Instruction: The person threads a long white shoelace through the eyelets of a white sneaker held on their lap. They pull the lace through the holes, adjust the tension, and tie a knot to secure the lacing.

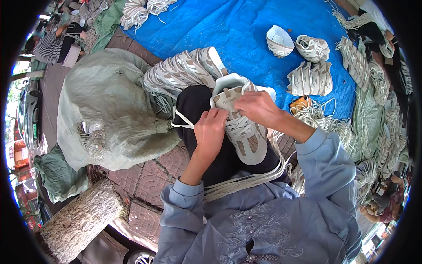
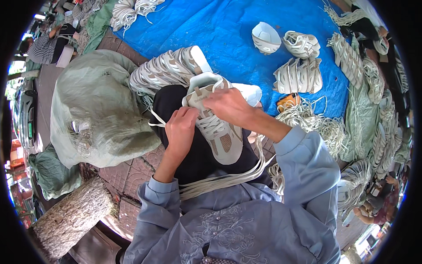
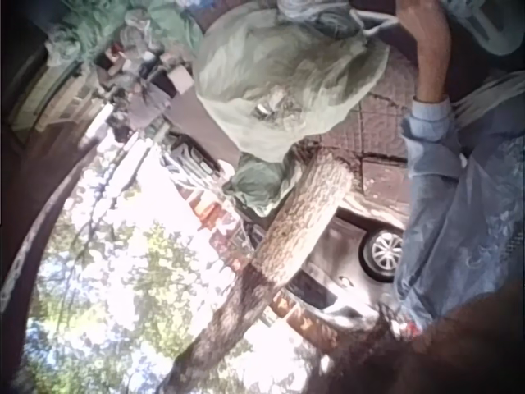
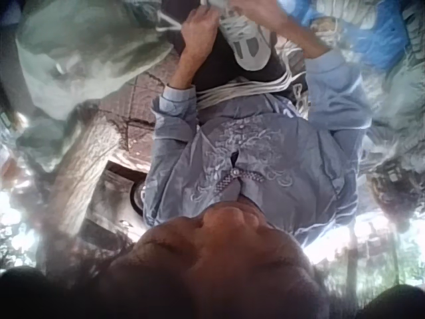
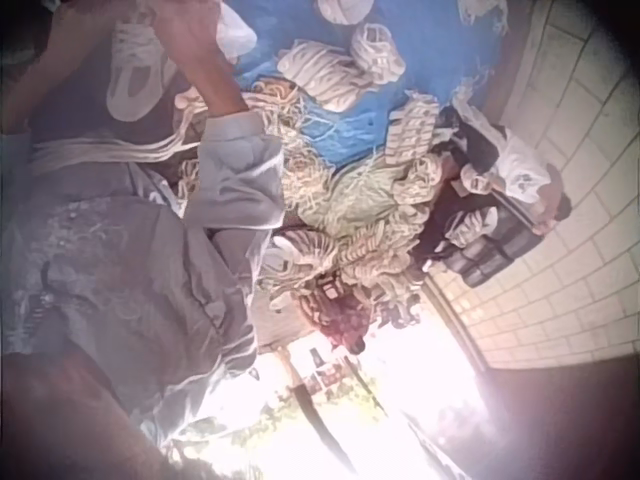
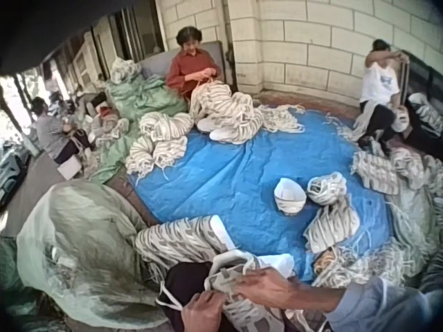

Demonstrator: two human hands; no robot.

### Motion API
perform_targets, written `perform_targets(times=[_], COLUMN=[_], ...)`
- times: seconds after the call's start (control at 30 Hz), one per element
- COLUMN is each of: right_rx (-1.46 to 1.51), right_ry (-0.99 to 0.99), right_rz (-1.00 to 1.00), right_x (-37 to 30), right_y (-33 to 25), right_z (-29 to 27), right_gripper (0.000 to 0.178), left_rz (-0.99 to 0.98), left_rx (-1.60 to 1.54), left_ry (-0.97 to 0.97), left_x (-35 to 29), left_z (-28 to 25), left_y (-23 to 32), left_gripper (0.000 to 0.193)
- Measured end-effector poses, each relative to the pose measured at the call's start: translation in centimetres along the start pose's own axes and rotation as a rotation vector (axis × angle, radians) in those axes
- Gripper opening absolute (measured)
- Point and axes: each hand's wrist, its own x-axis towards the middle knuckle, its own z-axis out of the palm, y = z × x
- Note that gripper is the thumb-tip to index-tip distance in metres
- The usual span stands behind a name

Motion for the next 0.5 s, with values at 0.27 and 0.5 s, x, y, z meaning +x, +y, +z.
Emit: perform_targets(times=[0.27, 0.5], right_rx=[-0.111, 0.119], right_ry=[0.028, 0.054], right_rz=[0.073, 0.157], right_x=[-0.2, -0.3], right_y=[-0.7, -1.3], right_z=[-0.6, 1.2], right_gripper=[0.014, 0.009], left_rz=[-0.079, -0.054], left_rx=[-0.075, -0.039], left_ry=[0.050, -0.004], left_x=[0.3, -0.2], left_z=[0.9, 0.6], left_y=[0.1, 0.0], left_gripper=[0.009, 0.008])
